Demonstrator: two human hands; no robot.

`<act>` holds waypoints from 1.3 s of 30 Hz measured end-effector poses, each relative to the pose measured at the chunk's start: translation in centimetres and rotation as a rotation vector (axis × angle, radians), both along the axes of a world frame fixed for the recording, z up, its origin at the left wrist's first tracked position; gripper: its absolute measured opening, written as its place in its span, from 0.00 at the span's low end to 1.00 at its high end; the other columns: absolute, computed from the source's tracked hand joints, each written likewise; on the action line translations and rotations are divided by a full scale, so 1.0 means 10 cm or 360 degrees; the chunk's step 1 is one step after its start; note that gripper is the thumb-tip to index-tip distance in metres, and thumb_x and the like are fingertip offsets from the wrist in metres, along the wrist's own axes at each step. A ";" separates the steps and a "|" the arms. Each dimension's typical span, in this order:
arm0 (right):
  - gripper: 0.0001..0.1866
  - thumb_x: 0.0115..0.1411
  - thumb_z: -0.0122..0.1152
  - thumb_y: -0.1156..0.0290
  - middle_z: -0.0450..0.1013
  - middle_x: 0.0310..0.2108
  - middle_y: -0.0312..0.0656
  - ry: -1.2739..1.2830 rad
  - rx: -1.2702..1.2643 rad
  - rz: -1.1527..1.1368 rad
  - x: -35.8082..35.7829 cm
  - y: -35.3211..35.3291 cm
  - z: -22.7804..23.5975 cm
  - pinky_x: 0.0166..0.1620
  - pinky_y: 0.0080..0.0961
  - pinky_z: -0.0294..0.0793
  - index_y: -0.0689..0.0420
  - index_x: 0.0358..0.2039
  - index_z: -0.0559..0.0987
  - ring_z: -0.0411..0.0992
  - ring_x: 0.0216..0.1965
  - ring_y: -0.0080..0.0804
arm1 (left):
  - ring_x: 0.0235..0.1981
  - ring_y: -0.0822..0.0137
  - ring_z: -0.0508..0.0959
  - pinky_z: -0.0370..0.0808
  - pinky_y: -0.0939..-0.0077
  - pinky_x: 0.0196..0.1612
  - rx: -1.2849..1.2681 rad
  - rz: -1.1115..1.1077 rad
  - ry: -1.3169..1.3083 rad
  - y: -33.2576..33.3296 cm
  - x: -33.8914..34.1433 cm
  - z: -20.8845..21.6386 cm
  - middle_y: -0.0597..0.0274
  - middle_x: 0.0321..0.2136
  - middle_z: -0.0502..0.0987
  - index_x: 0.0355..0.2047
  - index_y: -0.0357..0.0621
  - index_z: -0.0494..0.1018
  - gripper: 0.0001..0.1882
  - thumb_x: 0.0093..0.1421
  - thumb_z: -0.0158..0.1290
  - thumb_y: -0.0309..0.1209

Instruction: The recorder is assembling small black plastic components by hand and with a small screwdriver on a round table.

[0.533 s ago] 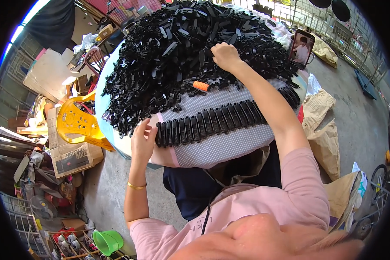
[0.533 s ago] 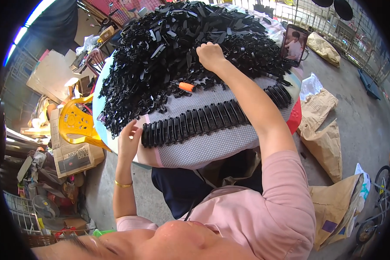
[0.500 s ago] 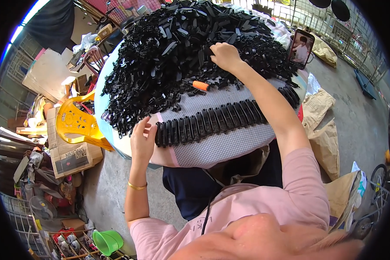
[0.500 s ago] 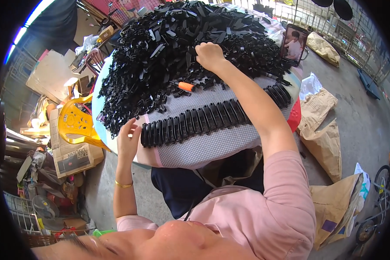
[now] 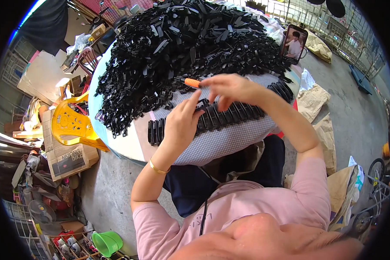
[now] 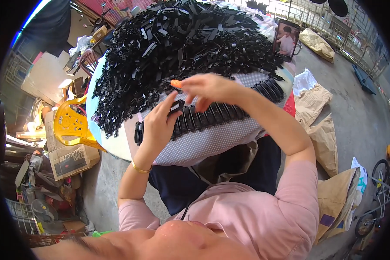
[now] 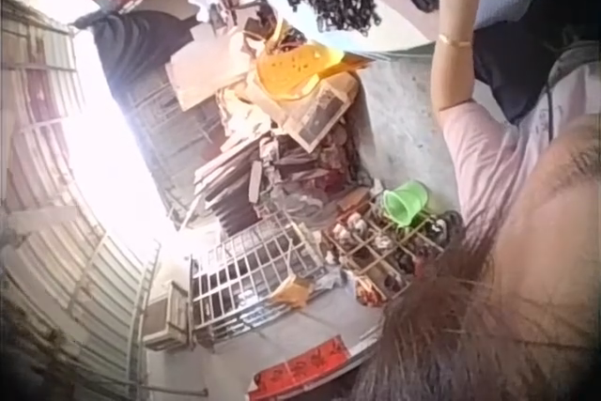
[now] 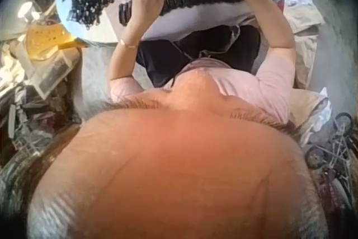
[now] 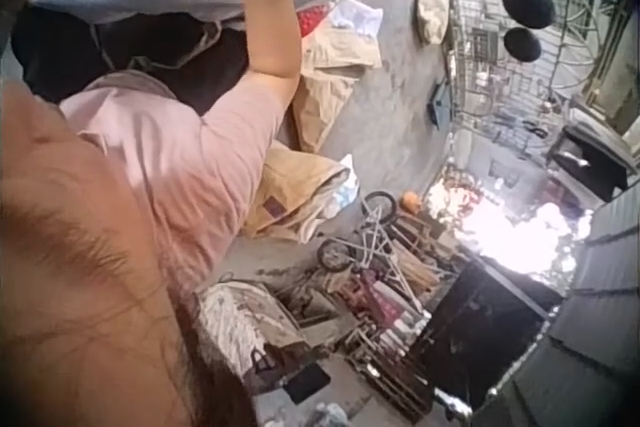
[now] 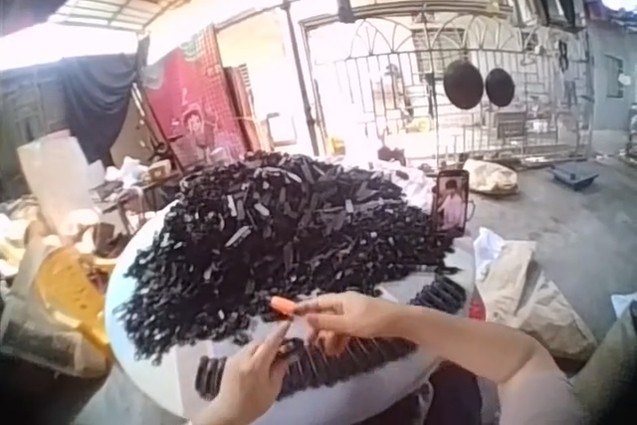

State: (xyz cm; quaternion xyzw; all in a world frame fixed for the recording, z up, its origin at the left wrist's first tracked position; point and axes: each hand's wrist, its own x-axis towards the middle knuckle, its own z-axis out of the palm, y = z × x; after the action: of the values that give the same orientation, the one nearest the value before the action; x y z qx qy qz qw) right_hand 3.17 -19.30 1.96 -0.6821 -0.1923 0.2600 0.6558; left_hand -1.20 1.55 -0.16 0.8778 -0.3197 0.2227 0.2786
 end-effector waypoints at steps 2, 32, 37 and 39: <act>0.19 0.61 0.49 0.64 0.73 0.33 0.38 -0.0502 -0.0186 -0.0404 0.17 -0.39 -0.12 0.28 0.16 0.73 0.59 0.50 0.70 0.72 0.24 0.20 | 0.29 0.60 0.77 0.74 0.75 0.35 -0.0270 0.0026 0.0178 -0.04 -0.04 0.03 0.55 0.31 0.76 0.51 0.40 0.64 0.26 0.50 0.55 0.22; 0.07 0.47 0.57 0.81 0.72 0.23 0.41 -0.1442 -0.0247 -0.0587 -0.51 0.14 -0.16 0.28 0.18 0.71 0.65 0.30 0.75 0.72 0.23 0.24 | 0.32 0.77 0.69 0.68 0.84 0.35 -0.1700 -0.0360 0.1607 -0.27 -0.21 -0.28 0.65 0.35 0.69 0.56 0.37 0.56 0.23 0.59 0.42 0.25; 0.07 0.45 0.58 0.82 0.71 0.22 0.43 -0.1690 -0.0275 -0.0659 -0.57 0.22 -0.17 0.25 0.21 0.70 0.64 0.28 0.75 0.71 0.21 0.30 | 0.41 0.74 0.72 0.69 0.80 0.44 -0.2124 -0.0477 0.1715 -0.30 -0.27 -0.22 0.60 0.43 0.71 0.55 0.35 0.59 0.22 0.58 0.37 0.24; 0.08 0.44 0.58 0.82 0.71 0.22 0.44 -0.1888 -0.0275 -0.0719 -0.56 0.24 -0.18 0.24 0.24 0.70 0.63 0.27 0.74 0.71 0.21 0.35 | 0.41 0.73 0.72 0.70 0.78 0.45 -0.2077 -0.0515 0.1746 -0.26 -0.27 -0.27 0.60 0.42 0.71 0.54 0.35 0.60 0.21 0.59 0.37 0.24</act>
State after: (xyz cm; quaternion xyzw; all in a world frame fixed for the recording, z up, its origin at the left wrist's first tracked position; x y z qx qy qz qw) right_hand -2.39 -16.94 0.17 -0.7842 -0.3523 -0.2918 0.4192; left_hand -3.88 -1.08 -2.82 0.4697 -0.0695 -0.1354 0.8696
